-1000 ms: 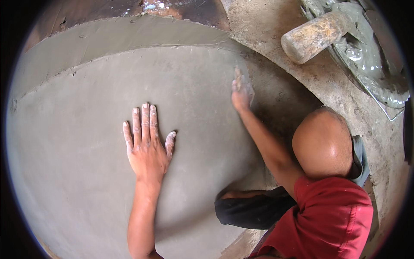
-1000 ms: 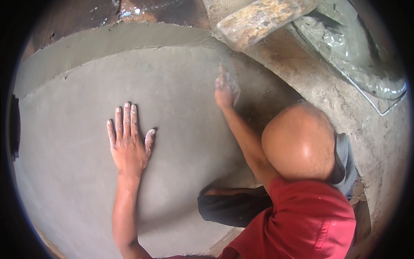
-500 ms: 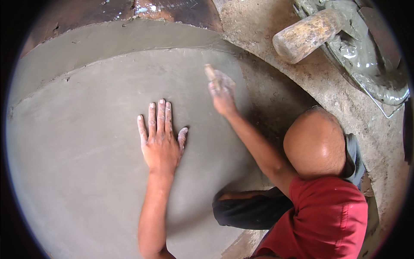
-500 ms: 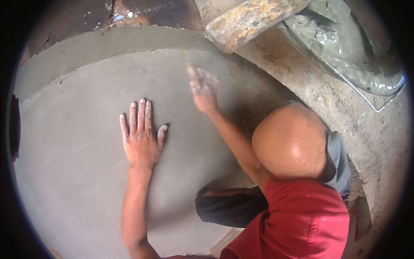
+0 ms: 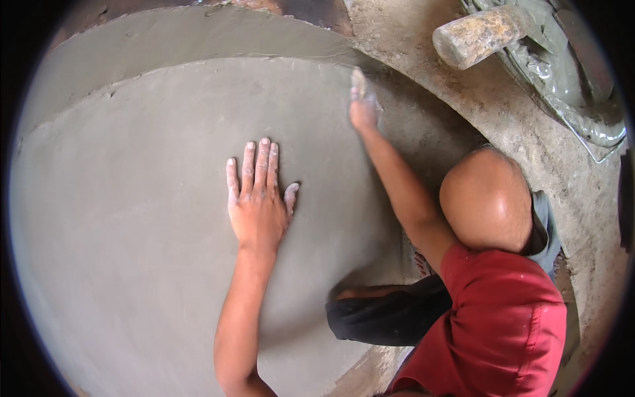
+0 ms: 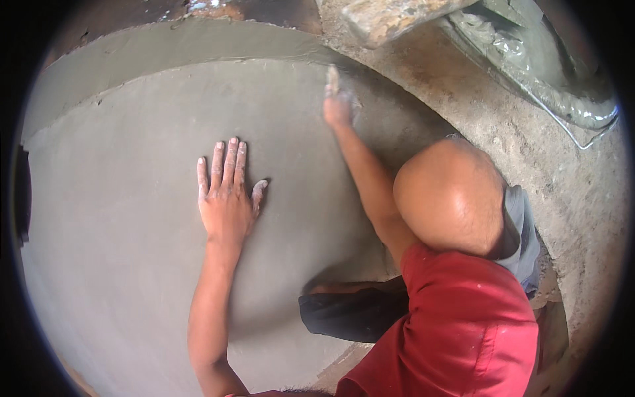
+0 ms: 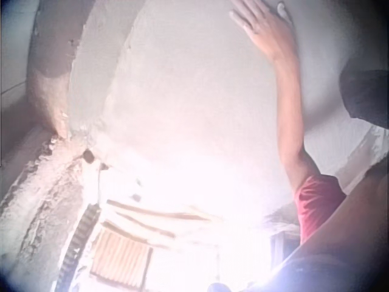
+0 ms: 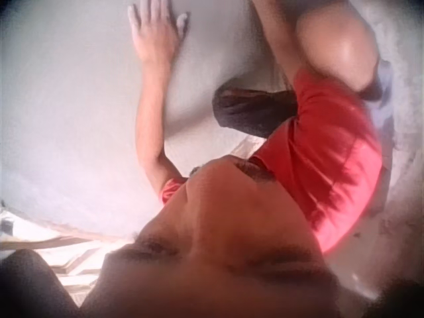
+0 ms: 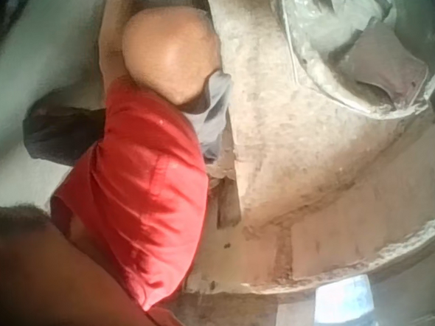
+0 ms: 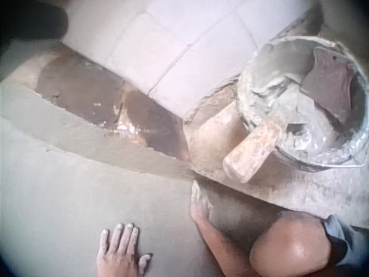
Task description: The person smooths a freshly plastered curved wall using a trowel and then a cloth. They scoop plaster from a bucket, apply it to the wall, and rub the surface to even it out.
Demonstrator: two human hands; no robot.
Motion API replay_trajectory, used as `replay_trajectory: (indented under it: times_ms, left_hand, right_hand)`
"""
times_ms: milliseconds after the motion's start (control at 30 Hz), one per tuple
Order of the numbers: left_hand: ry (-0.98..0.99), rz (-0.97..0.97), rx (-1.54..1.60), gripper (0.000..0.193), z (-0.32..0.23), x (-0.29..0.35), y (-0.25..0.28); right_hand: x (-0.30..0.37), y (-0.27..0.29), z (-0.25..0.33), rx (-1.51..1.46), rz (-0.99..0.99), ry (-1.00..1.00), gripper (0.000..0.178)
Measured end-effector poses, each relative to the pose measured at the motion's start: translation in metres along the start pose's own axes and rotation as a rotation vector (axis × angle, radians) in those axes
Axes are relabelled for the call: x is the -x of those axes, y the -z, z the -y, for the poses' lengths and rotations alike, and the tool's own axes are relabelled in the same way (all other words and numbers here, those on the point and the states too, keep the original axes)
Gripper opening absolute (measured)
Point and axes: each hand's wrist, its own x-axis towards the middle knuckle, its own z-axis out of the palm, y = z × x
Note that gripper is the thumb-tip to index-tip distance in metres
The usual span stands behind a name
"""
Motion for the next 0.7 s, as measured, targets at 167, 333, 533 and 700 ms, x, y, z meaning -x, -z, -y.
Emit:
replay_trajectory:
  times_ms: [167, 333, 533, 700]
  left_hand:
    - [0.003, -0.008, 0.055, 0.073, -0.001, -0.001, 0.001]
    - [-0.021, 0.049, 0.011, 0.074, -0.001, 0.001, 0.009]
    - [0.016, 0.069, 0.038, 0.073, -0.002, -0.004, 0.008]
    - [-0.003, -0.003, 0.019, 0.072, -0.001, -0.001, 0.003]
  right_hand:
    - [0.038, 0.003, 0.012, -0.029, -0.050, 0.224, 0.061]
    - [0.041, 0.025, 0.027, -0.008, 0.023, 0.003, 0.063]
    - [0.080, 0.027, 0.021, 0.004, 0.097, 0.198, 0.070]
    - [0.077, 0.009, 0.000, -0.213, 0.053, 0.119, 0.071]
